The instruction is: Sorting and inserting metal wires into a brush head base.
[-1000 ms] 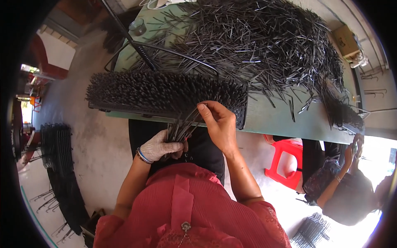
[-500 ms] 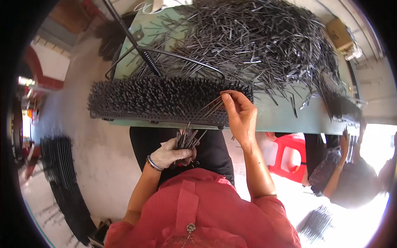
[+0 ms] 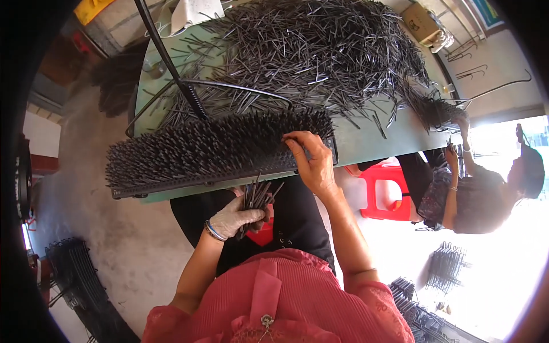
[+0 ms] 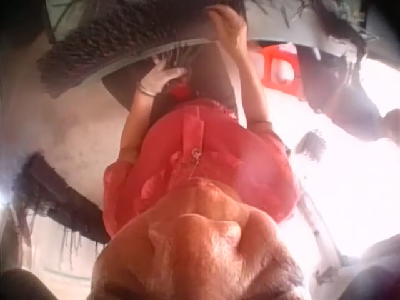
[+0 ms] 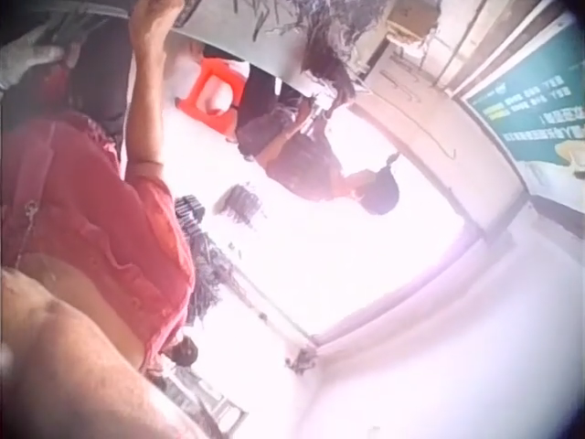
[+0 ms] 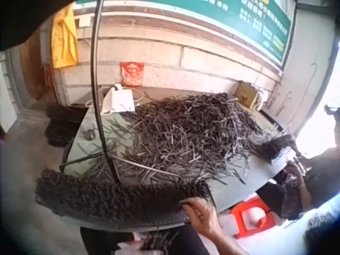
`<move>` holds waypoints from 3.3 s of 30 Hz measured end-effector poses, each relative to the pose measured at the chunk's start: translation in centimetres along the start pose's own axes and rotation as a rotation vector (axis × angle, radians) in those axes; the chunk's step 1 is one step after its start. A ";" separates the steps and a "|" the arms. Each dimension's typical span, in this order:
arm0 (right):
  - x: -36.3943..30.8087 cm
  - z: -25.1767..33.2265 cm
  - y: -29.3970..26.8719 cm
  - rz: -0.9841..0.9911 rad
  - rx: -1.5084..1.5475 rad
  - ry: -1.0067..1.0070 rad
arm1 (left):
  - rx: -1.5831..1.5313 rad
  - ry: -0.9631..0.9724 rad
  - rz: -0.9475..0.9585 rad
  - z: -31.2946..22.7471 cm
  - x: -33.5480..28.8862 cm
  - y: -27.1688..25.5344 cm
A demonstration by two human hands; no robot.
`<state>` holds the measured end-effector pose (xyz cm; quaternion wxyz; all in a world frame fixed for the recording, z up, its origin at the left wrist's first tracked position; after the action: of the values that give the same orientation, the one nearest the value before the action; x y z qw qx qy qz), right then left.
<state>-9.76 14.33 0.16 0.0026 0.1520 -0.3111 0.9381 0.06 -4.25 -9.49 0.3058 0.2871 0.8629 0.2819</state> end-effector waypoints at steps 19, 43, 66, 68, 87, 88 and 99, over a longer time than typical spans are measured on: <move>1.2 -0.9 -0.8 0.089 -0.011 -0.204 | -0.059 0.055 -0.137 0.8 0.4 3.7; 0.9 0.2 -1.0 0.087 -0.117 -0.319 | -0.150 0.093 -0.193 1.6 0.9 2.4; 0.5 0.3 -0.8 0.039 -0.135 -0.298 | -0.152 0.096 -0.265 1.7 0.8 2.7; 0.5 0.1 -0.5 0.013 -0.127 -0.255 | -0.148 0.095 -0.267 1.8 0.9 2.7; 0.8 0.8 0.8 0.066 -0.120 -0.257 | -0.200 0.102 -0.252 2.1 1.3 3.3; 0.8 1.0 1.0 0.054 -0.142 -0.311 | -0.201 0.103 -0.253 2.1 1.5 3.2; 1.6 0.6 1.7 0.016 -0.181 -0.262 | -0.219 0.120 -0.236 2.8 1.7 2.5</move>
<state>-11.25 12.46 0.10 -0.0318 0.2698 -0.3931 0.8785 1.71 -0.59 -10.26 0.3140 0.1313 0.8714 0.3531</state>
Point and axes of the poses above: each hand's wrist, its own x-axis towards the middle knuckle, its own y-axis out of the palm, z = x × y, the point moved 4 cm from there along x, towards the middle knuckle, and after that the axes turned 5 degrees about -x, right-handed, at the moved point
